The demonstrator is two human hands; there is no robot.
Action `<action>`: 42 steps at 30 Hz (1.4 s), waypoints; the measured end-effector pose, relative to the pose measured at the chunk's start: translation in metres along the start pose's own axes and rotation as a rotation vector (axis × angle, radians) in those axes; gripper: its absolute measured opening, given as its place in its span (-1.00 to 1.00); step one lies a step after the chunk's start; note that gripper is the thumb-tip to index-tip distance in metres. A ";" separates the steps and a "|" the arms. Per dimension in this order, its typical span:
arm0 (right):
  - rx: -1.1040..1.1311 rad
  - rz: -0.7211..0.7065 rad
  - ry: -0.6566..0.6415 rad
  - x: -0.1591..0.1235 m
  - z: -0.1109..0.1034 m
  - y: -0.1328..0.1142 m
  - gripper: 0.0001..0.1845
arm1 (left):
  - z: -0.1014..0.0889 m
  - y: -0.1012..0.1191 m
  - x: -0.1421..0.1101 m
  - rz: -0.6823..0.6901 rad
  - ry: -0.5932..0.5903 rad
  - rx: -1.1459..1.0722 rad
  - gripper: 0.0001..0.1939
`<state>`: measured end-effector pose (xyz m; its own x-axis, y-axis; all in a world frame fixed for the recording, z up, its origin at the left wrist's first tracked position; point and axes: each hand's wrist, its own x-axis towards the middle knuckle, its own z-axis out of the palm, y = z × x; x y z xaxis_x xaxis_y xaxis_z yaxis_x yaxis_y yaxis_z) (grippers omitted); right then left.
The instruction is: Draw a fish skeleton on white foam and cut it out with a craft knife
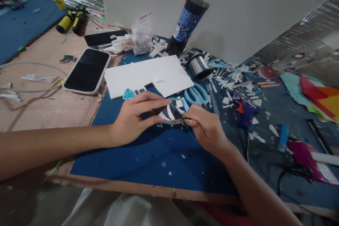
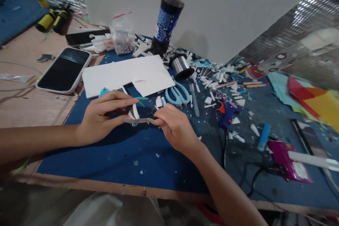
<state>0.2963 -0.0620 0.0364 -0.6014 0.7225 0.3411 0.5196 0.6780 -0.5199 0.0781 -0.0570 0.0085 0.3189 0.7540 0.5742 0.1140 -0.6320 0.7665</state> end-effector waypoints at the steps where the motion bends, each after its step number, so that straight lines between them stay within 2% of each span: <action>1: -0.004 0.004 -0.003 0.000 0.000 0.000 -0.70 | 0.000 0.000 0.000 0.008 -0.002 0.002 -0.62; 22: -0.047 0.018 -0.034 -0.002 0.002 0.000 -0.68 | 0.000 -0.004 -0.003 0.074 -0.036 0.016 -0.46; 42: -0.073 -0.031 0.009 0.002 0.007 -0.005 -0.69 | 0.001 -0.005 -0.005 0.122 -0.025 0.038 -0.47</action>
<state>0.2881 -0.0648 0.0341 -0.6128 0.7017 0.3634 0.5435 0.7081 -0.4508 0.0768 -0.0579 0.0021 0.3558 0.6667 0.6549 0.1085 -0.7255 0.6796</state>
